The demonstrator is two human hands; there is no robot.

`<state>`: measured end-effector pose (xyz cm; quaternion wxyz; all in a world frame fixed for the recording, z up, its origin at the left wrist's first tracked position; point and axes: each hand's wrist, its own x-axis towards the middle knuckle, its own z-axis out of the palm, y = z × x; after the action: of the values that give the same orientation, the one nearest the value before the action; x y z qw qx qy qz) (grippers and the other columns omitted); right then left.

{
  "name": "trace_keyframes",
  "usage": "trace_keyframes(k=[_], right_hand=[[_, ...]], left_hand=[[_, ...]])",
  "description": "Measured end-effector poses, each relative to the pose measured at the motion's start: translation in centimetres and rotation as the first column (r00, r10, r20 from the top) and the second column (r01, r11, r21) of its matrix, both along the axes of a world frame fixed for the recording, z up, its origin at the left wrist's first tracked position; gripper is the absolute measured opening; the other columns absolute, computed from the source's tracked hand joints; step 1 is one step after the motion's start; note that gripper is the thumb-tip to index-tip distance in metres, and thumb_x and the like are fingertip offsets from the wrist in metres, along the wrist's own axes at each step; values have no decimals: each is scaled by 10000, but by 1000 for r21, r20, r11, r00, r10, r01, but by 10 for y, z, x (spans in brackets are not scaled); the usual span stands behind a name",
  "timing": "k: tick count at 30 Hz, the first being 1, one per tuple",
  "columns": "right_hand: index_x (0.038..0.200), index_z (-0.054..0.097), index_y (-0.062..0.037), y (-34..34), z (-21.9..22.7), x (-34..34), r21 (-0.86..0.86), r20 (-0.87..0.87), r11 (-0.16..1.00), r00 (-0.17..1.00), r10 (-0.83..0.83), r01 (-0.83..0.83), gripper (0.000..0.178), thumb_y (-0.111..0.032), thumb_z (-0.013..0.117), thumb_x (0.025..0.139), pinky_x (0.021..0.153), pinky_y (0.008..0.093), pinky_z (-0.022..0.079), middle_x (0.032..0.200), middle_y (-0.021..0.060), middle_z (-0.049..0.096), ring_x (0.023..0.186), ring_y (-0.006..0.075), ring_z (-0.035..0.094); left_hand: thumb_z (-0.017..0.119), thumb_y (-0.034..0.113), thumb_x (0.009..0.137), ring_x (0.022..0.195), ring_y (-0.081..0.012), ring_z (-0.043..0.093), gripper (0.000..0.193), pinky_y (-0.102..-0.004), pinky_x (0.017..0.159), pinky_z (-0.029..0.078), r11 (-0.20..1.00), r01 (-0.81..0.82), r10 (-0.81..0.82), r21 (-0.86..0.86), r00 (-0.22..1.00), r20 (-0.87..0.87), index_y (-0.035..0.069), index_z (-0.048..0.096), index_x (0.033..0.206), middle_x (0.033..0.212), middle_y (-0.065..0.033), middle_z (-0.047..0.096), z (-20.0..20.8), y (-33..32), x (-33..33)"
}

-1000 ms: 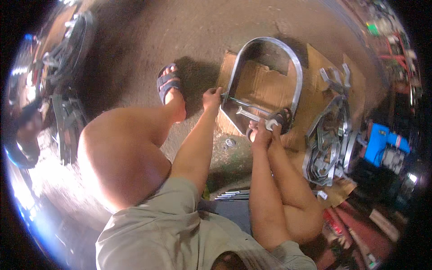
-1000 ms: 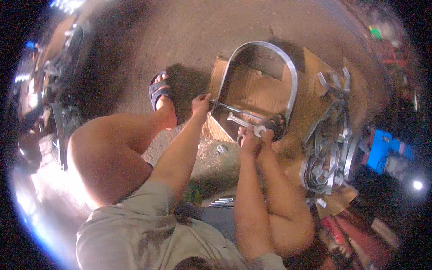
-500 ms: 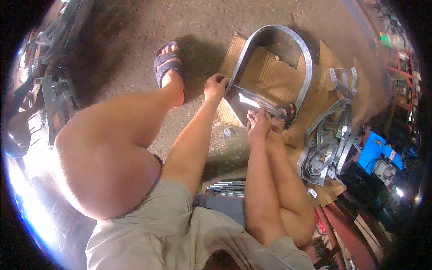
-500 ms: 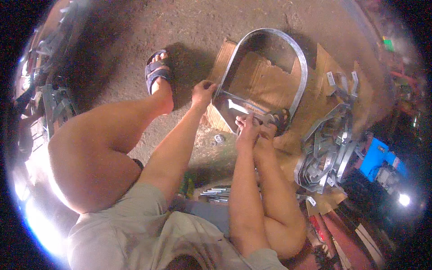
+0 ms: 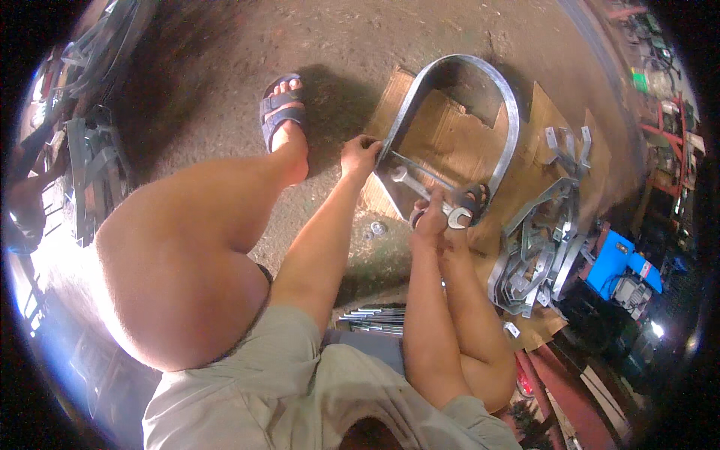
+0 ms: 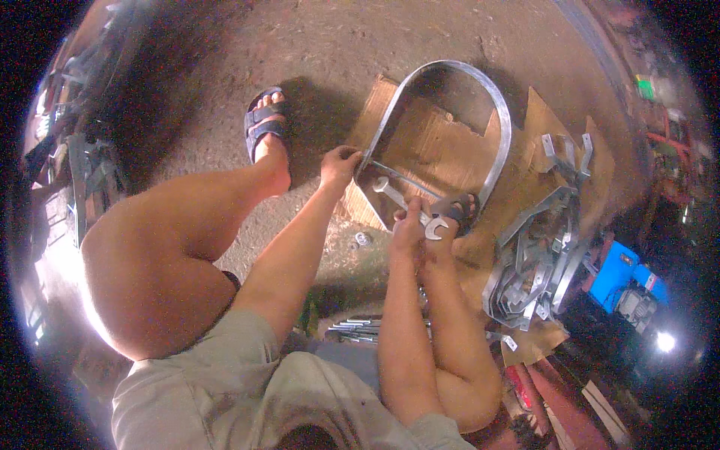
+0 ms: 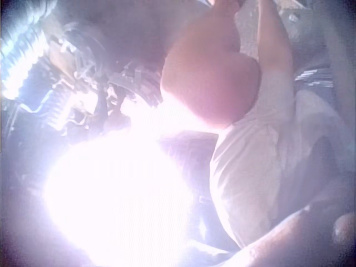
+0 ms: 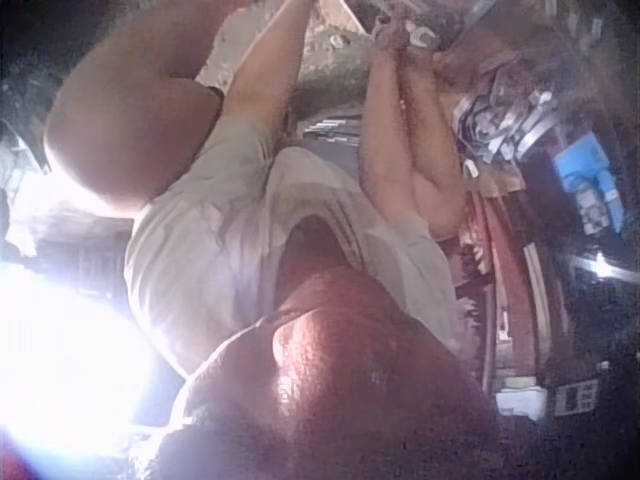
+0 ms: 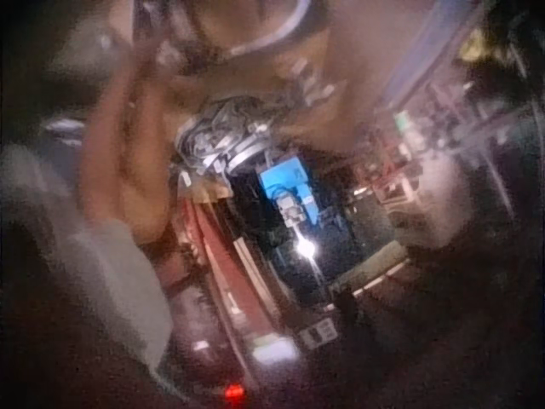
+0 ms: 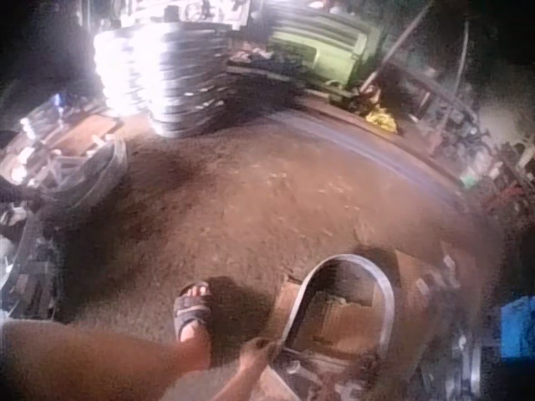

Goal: The person sits on the floor and assembles a metal frame by inserting bolts and tightening nuts with a wrench. They handle washers and nuts, aligning the metal pieces and securing them together.

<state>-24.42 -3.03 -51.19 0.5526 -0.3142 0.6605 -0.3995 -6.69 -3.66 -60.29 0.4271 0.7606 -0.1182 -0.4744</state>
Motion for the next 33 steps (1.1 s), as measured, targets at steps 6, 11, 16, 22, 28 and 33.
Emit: trace_keyframes(k=[6, 11, 16, 22, 28, 33], right_hand=[[1059, 650, -40, -5, 28, 30, -140, -342, 916, 886, 312, -376, 355, -373, 544, 998, 711, 278, 453, 844, 18, 624, 757, 119, 569], [1078, 663, -38, -6, 3, 43, -117, -363, 892, 855, 372, -437, 333, -346, 592, 975, 723, 288, 461, 867, 31, 636, 769, 137, 570], [1117, 671, -29, -7, -18, 38, -198, -603, 726, 666, 439, -658, 342, -322, 580, 966, 838, 381, 482, 1030, 110, 677, 951, 255, 618], [932, 685, -52, -104, -23, 46, 221, -140, 831, 827, 545, -510, 494, -511, 508, 981, 628, 330, 493, 763, 71, 646, 680, 186, 614], [848, 653, -64, -125, 4, 72, 157, -247, 887, 852, 461, -434, 474, -507, 540, 972, 472, 272, 391, 594, -10, 514, 505, 103, 491], [933, 689, -39, -73, 16, 64, 98, -389, 956, 873, 294, -278, 410, -415, 537, 993, 586, 287, 435, 712, 31, 605, 626, 134, 546]], left_hand=[[696, 180, 835, 943, -246, 700, 231, -354, 847, 525, 1000, 23, -23, 2, 1000, -12, 65, 724, 1033, 1000, -116, 735, 5, -2, 2], [693, 172, 834, 964, -244, 697, 241, -353, 858, 525, 996, 62, -61, -63, 998, 9, 62, 718, 1047, 1015, -121, 731, 3, -4, 1], [716, 254, 811, 949, -263, 701, 279, -363, 860, 529, 999, 32, -32, -9, 999, 21, 70, 734, 1020, 988, -131, 734, 2, -2, 2], [705, 288, 818, 976, -308, 691, 302, -397, 872, 530, 992, 112, -115, 53, 992, 52, 57, 733, 1011, 1024, -164, 719, 8, -7, 3], [687, 271, 836, 1025, -323, 669, 325, -405, 909, 512, 987, 149, -154, 66, 985, 82, 68, 702, 1089, 1068, -157, 708, -4, -2, -1], [671, 280, 861, 1049, -316, 657, 308, -405, 911, 502, 987, 145, -148, 62, 988, 40, 79, 698, 1093, 1108, -148, 699, 12, -2, 1]])
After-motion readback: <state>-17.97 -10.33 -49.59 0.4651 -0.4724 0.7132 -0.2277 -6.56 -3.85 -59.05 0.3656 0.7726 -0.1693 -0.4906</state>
